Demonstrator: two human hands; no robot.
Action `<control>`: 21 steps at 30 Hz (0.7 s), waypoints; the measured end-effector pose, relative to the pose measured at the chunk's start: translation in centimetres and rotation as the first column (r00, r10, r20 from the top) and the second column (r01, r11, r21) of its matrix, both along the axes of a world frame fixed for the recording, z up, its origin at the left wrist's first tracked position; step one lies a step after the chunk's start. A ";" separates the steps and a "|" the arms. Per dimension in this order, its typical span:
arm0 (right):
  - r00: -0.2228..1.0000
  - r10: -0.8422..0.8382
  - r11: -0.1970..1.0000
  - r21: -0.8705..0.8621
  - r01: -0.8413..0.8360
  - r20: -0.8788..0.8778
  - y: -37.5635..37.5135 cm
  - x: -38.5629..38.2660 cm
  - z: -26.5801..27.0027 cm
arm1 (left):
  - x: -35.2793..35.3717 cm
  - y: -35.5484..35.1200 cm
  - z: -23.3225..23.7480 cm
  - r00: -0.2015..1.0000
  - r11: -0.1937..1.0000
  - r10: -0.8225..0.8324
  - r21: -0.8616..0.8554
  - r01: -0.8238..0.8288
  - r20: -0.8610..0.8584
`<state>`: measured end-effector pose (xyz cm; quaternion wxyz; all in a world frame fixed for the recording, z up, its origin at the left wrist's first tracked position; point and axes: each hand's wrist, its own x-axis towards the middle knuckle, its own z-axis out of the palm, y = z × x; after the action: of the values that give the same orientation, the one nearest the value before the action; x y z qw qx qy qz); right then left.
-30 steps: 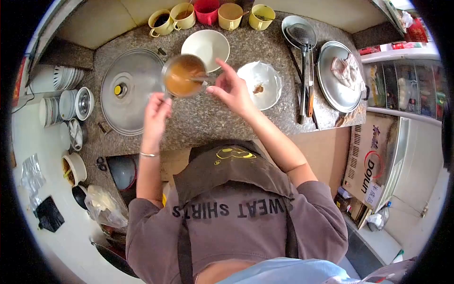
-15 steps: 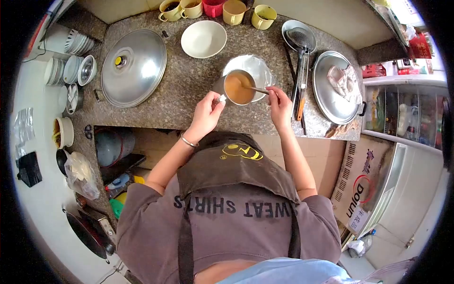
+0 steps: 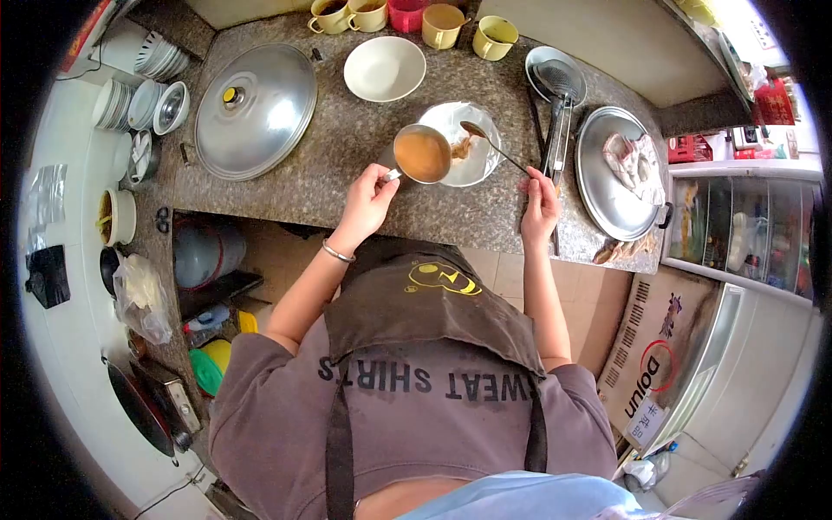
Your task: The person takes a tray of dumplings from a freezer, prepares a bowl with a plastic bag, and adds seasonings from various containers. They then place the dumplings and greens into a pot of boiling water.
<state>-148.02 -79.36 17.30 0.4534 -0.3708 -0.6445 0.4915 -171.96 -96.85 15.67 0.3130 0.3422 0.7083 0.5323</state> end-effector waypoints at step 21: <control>0.921 -0.024 0.911 -0.388 -0.139 -0.388 -0.5 0.1 -2.6 | 0.6 0.9 1.3 0.994 0.995 -0.059 -0.084 0.051 -0.087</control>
<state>-147.89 -79.90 14.67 0.4686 -0.3340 -0.4369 0.6914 -171.31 -95.91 16.97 0.3093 0.3720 0.7330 0.4782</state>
